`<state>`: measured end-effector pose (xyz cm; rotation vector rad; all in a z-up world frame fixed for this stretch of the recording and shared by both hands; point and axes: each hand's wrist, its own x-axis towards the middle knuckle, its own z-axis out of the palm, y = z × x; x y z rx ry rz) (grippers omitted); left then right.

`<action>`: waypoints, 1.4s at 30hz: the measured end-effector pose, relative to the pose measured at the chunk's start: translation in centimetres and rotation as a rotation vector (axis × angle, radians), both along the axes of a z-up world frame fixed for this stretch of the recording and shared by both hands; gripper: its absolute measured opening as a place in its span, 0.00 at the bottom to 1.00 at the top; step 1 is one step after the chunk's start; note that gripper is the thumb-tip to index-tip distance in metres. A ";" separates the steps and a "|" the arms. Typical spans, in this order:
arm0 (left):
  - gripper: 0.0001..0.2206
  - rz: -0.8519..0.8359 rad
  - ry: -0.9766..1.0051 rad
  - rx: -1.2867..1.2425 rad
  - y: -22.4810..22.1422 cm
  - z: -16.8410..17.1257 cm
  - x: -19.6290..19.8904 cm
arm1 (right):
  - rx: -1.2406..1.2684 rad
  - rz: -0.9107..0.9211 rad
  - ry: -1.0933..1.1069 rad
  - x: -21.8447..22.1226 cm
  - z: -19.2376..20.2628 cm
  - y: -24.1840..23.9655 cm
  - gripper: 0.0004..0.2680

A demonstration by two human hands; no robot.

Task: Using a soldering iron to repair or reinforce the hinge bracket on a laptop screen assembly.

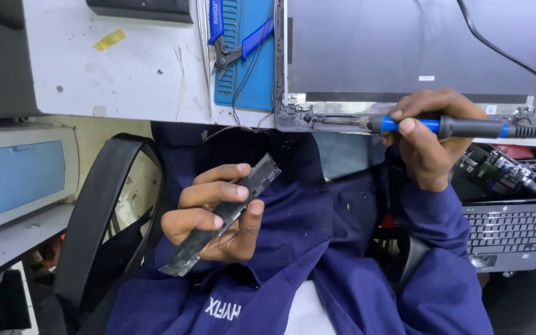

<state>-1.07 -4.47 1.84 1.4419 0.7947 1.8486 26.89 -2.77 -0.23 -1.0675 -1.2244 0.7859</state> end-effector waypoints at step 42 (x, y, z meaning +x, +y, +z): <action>0.18 0.000 -0.081 -0.021 -2.1 0.1 1.1 | 0.125 0.029 -0.049 0.0 -0.4 0.4 0.08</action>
